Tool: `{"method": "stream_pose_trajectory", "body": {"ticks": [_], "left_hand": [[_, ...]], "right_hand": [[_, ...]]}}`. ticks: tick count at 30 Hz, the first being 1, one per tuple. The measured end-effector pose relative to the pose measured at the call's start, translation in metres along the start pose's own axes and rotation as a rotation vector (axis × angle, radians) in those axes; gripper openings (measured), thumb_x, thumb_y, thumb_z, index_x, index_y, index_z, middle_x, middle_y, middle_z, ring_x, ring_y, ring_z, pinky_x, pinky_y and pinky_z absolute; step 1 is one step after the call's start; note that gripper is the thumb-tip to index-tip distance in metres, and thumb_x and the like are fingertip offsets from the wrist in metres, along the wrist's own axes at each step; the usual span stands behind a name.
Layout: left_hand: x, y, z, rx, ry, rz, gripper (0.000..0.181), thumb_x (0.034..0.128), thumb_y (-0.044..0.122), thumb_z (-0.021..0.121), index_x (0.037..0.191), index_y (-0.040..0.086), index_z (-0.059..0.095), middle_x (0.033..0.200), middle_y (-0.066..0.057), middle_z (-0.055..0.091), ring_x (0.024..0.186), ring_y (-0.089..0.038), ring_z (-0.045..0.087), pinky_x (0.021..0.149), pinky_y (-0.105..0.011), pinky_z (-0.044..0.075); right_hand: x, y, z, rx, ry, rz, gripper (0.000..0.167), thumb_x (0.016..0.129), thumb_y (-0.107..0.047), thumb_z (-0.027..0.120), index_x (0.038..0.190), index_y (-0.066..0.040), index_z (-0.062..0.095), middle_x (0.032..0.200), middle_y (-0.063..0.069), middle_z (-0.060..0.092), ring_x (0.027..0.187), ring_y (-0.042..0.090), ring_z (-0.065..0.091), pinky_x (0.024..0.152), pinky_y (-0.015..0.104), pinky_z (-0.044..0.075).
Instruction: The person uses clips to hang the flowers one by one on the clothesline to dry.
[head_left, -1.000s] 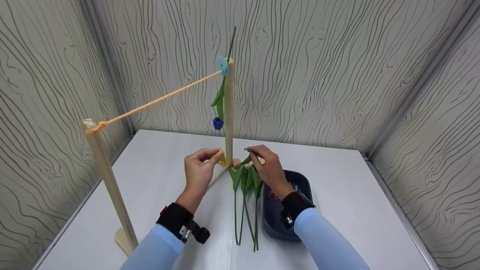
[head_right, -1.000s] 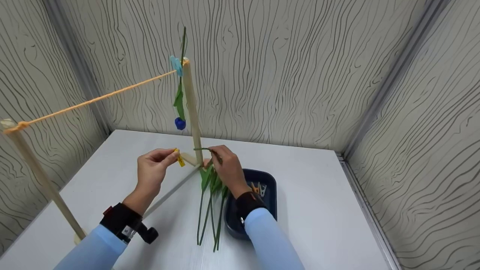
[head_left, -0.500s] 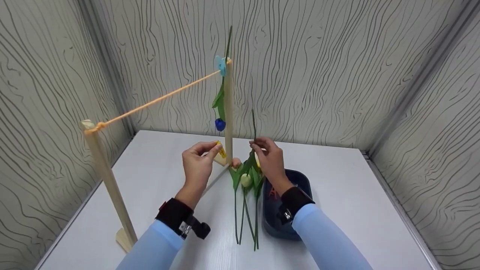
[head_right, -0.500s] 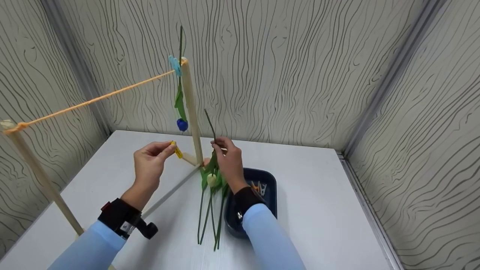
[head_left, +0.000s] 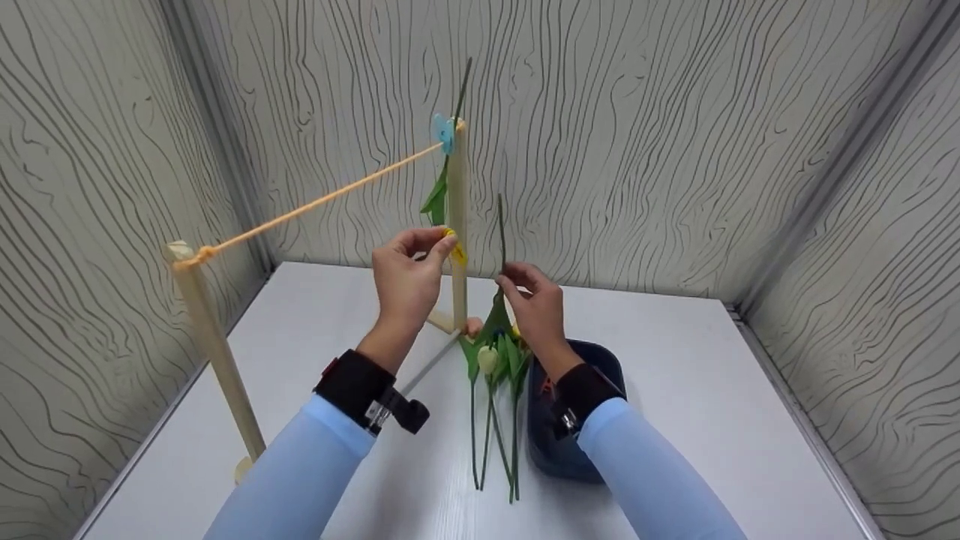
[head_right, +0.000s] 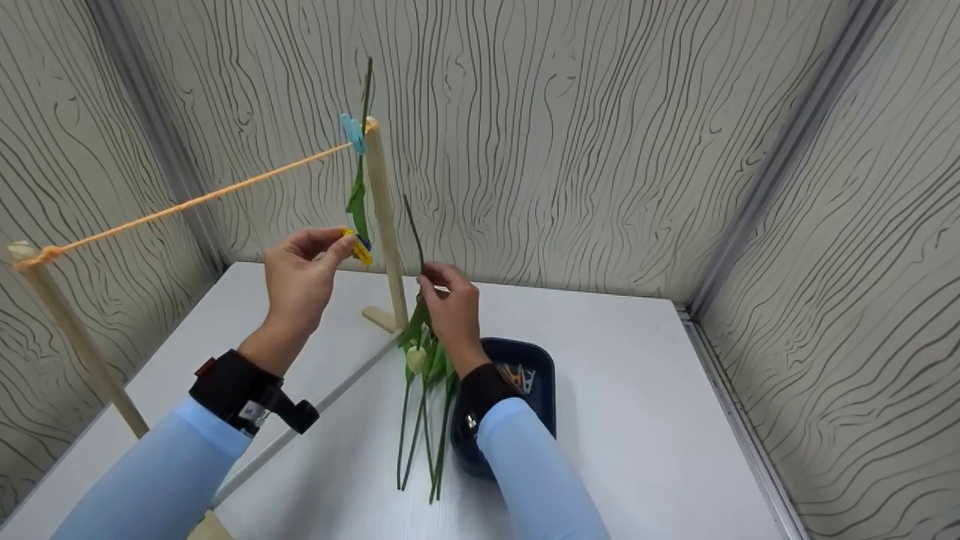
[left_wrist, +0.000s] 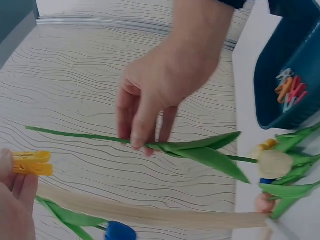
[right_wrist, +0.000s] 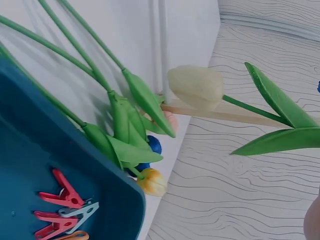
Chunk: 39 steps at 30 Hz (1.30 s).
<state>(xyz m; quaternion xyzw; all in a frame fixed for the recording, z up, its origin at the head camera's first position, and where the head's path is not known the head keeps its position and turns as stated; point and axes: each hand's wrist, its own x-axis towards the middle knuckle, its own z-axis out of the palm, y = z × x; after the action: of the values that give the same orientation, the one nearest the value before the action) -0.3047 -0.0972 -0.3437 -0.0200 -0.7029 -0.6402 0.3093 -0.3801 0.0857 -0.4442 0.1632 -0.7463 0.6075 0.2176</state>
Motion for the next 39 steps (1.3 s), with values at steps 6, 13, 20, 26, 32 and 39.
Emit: {"method": "stream_pose_trajectory", "body": {"ticks": [6,13,20,26,32,39], "left_hand": [[0.014,0.025,0.007,-0.02,0.006,0.093,0.011,0.0964,0.009,0.083,0.105,0.003,0.081,0.104,-0.014,0.081,0.099,-0.022,0.078,0.084,-0.02,0.065],[0.034,0.062,0.011,0.009,0.009,0.12,0.015,0.0979,0.013,0.082,0.109,0.003,0.081,0.108,-0.013,0.083,0.1,-0.02,0.079,0.089,-0.03,0.067],[0.073,0.101,0.006,0.045,0.048,0.131,0.016,0.0986,0.014,0.081,0.111,0.004,0.081,0.109,-0.013,0.081,0.095,-0.015,0.075,0.085,-0.023,0.064],[0.1,0.116,-0.002,0.084,0.088,0.089,0.015,0.1,0.014,0.079,0.111,0.004,0.081,0.11,-0.011,0.081,0.093,-0.011,0.071,0.086,-0.021,0.062],[0.113,0.118,-0.009,0.103,0.126,0.044,0.016,0.1011,0.015,0.078,0.113,0.004,0.08,0.113,-0.01,0.078,0.097,-0.011,0.07,0.089,-0.021,0.061],[0.122,0.118,-0.008,0.143,0.125,-0.004,0.017,0.1028,0.014,0.076,0.116,0.002,0.078,0.117,-0.012,0.076,0.102,-0.015,0.071,0.09,-0.023,0.063]], "right_hand": [[0.005,-0.009,0.0,0.001,-0.004,0.023,0.024,0.103,-0.012,0.076,0.125,-0.004,0.077,0.118,0.016,0.081,0.11,0.026,0.079,0.089,0.015,0.06],[0.021,-0.024,0.001,0.06,0.01,0.008,0.023,0.101,-0.008,0.076,0.123,-0.001,0.078,0.115,0.02,0.082,0.1,0.015,0.079,0.087,0.015,0.061],[0.043,-0.047,0.008,0.103,0.016,-0.009,0.024,0.102,-0.005,0.074,0.124,0.004,0.077,0.116,0.019,0.082,0.097,0.01,0.078,0.084,0.015,0.062],[0.06,-0.067,0.013,0.14,0.0,-0.019,0.023,0.103,-0.006,0.073,0.125,0.002,0.077,0.116,0.018,0.081,0.097,0.007,0.076,0.086,0.016,0.062],[0.073,-0.087,0.024,0.145,0.009,-0.028,0.023,0.103,-0.008,0.074,0.125,-0.003,0.079,0.118,0.016,0.082,0.101,0.012,0.077,0.088,0.017,0.062],[0.081,-0.106,0.037,0.146,-0.001,-0.035,0.02,0.104,-0.01,0.074,0.122,-0.003,0.079,0.117,0.015,0.08,0.102,0.017,0.077,0.093,0.022,0.063]]}}
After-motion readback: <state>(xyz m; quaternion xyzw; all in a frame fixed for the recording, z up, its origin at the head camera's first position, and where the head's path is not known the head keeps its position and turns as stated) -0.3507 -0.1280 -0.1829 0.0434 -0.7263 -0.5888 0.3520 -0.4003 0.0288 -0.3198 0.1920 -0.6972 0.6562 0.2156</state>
